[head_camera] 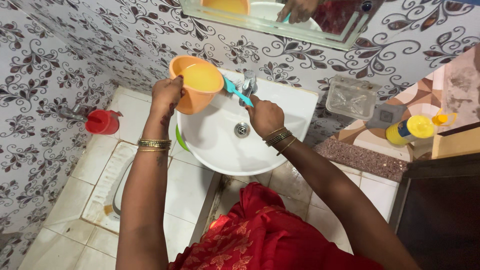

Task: The person cleans a sink by using a toothbrush to scrub the surface and around the drain, and then pours water from a bucket over the area.

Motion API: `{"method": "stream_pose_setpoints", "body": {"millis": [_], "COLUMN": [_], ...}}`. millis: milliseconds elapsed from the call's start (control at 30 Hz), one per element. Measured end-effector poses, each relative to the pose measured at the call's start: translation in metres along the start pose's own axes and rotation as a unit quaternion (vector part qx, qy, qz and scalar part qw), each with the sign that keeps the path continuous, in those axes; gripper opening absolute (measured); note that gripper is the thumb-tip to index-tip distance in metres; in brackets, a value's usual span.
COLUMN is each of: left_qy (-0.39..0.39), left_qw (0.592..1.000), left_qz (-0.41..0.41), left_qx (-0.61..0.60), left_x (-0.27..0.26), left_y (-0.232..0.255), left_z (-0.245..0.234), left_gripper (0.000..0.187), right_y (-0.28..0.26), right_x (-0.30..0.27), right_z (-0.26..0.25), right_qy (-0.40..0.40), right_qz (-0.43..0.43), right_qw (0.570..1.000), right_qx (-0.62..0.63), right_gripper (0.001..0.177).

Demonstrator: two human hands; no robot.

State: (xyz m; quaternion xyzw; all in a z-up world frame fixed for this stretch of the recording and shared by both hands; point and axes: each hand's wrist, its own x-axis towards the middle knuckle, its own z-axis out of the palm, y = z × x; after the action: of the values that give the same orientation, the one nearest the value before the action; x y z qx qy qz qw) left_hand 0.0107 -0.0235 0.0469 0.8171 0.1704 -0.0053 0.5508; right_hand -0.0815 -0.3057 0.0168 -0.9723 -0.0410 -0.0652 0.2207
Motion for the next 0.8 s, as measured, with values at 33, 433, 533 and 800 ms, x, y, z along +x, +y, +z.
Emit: {"method": "stream_pose_setpoints", "body": {"millis": [33, 433, 533, 800], "left_qy": [-0.007, -0.077, -0.091, -0.079], "left_qw": [1.0, 0.994, 0.992, 0.991], "left_qz": [0.004, 0.049, 0.051, 0.103], "left_qx": [-0.01, -0.064, -0.076, 0.025], "left_x": [-0.001, 0.014, 0.008, -0.024], "left_y": [0.001, 0.007, 0.021, 0.087], "left_z": [0.0, 0.014, 0.021, 0.044], "left_gripper": [0.042, 0.038, 0.037, 0.042], "right_y": [-0.001, 0.014, 0.029, 0.053], "right_x": [-0.002, -0.079, -0.094, -0.112], "right_z": [-0.001, -0.013, -0.017, -0.015], "right_qy": [0.002, -0.012, -0.033, -0.044], "right_qz": [-0.009, -0.065, -0.045, 0.017], "right_qw": [1.0, 0.997, 0.997, 0.999], "right_qx": [0.003, 0.037, 0.05, 0.021], "right_gripper": [0.025, 0.03, 0.031, 0.029]}}
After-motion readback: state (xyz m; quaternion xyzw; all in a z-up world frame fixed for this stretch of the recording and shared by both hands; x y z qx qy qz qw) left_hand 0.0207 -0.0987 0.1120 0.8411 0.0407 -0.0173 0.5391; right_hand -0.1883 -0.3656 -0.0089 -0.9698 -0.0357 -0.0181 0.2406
